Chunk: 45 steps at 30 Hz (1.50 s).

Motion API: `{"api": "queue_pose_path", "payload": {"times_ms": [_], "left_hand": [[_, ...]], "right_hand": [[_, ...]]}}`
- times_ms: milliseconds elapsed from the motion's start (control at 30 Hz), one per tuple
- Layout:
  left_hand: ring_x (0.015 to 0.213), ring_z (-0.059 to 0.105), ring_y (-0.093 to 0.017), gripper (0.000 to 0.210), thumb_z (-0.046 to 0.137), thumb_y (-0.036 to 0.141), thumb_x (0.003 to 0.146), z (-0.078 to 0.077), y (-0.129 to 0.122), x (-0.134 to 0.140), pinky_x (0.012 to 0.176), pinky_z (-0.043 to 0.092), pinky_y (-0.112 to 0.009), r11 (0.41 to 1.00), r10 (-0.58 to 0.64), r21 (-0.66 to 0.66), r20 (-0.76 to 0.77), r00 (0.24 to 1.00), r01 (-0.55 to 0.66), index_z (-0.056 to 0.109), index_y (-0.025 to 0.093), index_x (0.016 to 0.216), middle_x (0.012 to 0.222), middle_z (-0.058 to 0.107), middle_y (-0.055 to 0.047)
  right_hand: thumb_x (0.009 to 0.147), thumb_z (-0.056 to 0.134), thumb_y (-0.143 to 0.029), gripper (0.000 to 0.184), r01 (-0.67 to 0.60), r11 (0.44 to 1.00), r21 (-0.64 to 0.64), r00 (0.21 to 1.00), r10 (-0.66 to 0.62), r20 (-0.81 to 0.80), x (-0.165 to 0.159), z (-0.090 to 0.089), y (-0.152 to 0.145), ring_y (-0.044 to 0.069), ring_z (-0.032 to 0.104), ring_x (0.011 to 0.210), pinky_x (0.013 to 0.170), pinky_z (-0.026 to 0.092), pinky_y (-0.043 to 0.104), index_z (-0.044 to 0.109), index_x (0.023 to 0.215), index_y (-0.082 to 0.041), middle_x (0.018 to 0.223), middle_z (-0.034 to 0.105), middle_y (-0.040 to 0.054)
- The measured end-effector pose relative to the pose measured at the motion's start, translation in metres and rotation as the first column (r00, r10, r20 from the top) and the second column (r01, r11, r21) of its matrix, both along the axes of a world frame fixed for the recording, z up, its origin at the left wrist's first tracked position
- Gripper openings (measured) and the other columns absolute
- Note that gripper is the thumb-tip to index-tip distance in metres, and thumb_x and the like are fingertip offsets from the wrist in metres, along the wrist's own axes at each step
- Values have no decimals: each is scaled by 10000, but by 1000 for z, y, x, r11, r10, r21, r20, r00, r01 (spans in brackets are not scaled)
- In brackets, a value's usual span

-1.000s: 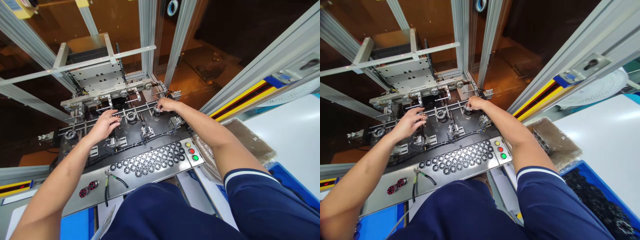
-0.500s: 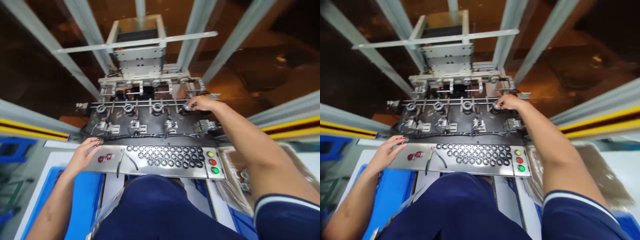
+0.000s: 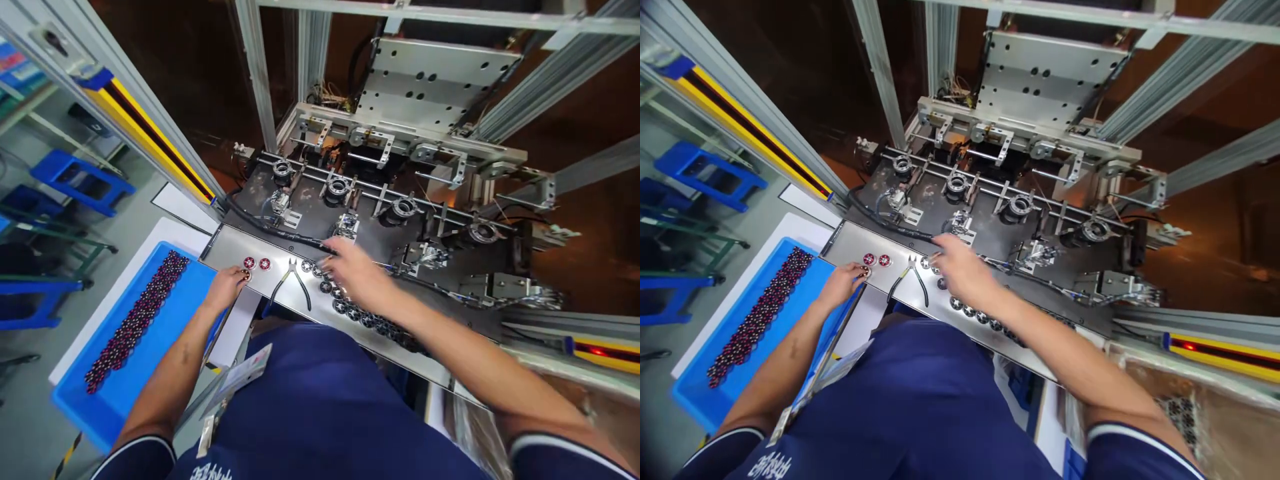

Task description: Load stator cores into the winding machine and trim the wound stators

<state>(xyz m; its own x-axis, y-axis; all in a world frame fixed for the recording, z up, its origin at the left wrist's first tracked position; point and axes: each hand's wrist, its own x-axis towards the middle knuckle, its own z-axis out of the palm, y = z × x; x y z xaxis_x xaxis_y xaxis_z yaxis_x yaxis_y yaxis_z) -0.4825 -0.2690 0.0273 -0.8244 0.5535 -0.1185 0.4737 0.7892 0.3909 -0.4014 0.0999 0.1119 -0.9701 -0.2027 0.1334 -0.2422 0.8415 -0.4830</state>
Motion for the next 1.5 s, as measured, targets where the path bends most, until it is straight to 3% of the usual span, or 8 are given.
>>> {"api": "queue_pose_path", "payload": {"times_ms": [133, 233, 533, 733, 967, 1133, 1333, 1500], "left_hand": [[1055, 657, -280, 244, 517, 268, 922, -9, 5, -4, 961, 514, -442, 999, -2, 34, -76, 997, 4, 731, 181, 1001, 1093, 703, -147], [1082, 651, -291, 238, 517, 255, 917, -11, 8, -5, 978, 510, -463, 995, 17, 100, -134, 991, -4, 716, 184, 1026, 1125, 692, -150], [1214, 601, -298, 285, 550, 350, 938, 7, 13, 42, 1024, 492, -463, 921, 278, 340, -238, 931, -188, 642, 164, 1133, 1245, 640, -176], [1160, 647, -247, 223, 580, 322, 931, 35, 52, 49, 1016, 515, -408, 892, 218, 442, -225, 950, -101, 665, 186, 1086, 1202, 679, -128], [1171, 646, -257, 205, 618, 320, 909, 53, 60, 53, 1048, 500, -440, 865, 204, 491, -162, 965, -101, 688, 187, 1049, 1181, 695, -125], [1233, 594, -294, 258, 709, 395, 834, 46, 67, 65, 1131, 402, -506, 743, 175, 579, 316, 933, -336, 711, 207, 1012, 1225, 679, -124], [914, 722, -243, 594, 503, 644, 909, 54, 104, 73, 814, 587, -419, 655, -88, 650, 572, 816, -385, 597, 204, 1297, 1086, 725, -133], [893, 725, -225, 688, 593, 699, 831, 79, 123, 77, 816, 577, -364, 356, -224, 719, 686, 693, -597, 578, 216, 1321, 1080, 725, -112]], "right_hand": [[920, 540, -119, 192, -310, 950, 42, 950, 308, 57, -30, -50, -138, 266, 452, 1415, 1076, 472, 434, 726, 932, -161, 1422, 592, 129], [931, 522, -93, 192, -348, 935, 64, 937, 343, 67, -44, -72, -164, 298, 430, 1422, 1088, 447, 452, 711, 958, -113, 1427, 574, 174], [961, 512, -225, 240, -57, 996, 69, 998, 56, 18, 53, -82, -26, 321, 535, 1208, 975, 498, 539, 670, 1129, -156, 1258, 602, 204], [916, 616, -272, 193, -4, 996, 88, 1000, 1, 30, 70, -98, -30, 355, 470, 1256, 987, 449, 553, 680, 1044, -142, 1282, 568, 217], [824, 703, -152, 201, -125, 982, 144, 990, 113, 87, 52, -88, -39, 300, 551, 1024, 881, 439, 446, 660, 1019, -134, 1076, 659, 166], [828, 673, -133, 62, -231, 967, 112, 972, 225, 65, 37, -86, -34, 238, 597, 867, 816, 462, 377, 662, 889, -139, 897, 688, 120], [924, 558, -281, 284, -234, 969, -73, 965, 223, -135, 18, -35, -57, 223, 652, 992, 895, 521, 385, 612, 1165, -141, 1080, 711, 135], [936, 557, -292, 322, -296, 879, -374, 913, 146, -380, 17, 14, -75, 216, 682, 930, 855, 558, 420, 577, 1246, -209, 978, 730, 79]]}}
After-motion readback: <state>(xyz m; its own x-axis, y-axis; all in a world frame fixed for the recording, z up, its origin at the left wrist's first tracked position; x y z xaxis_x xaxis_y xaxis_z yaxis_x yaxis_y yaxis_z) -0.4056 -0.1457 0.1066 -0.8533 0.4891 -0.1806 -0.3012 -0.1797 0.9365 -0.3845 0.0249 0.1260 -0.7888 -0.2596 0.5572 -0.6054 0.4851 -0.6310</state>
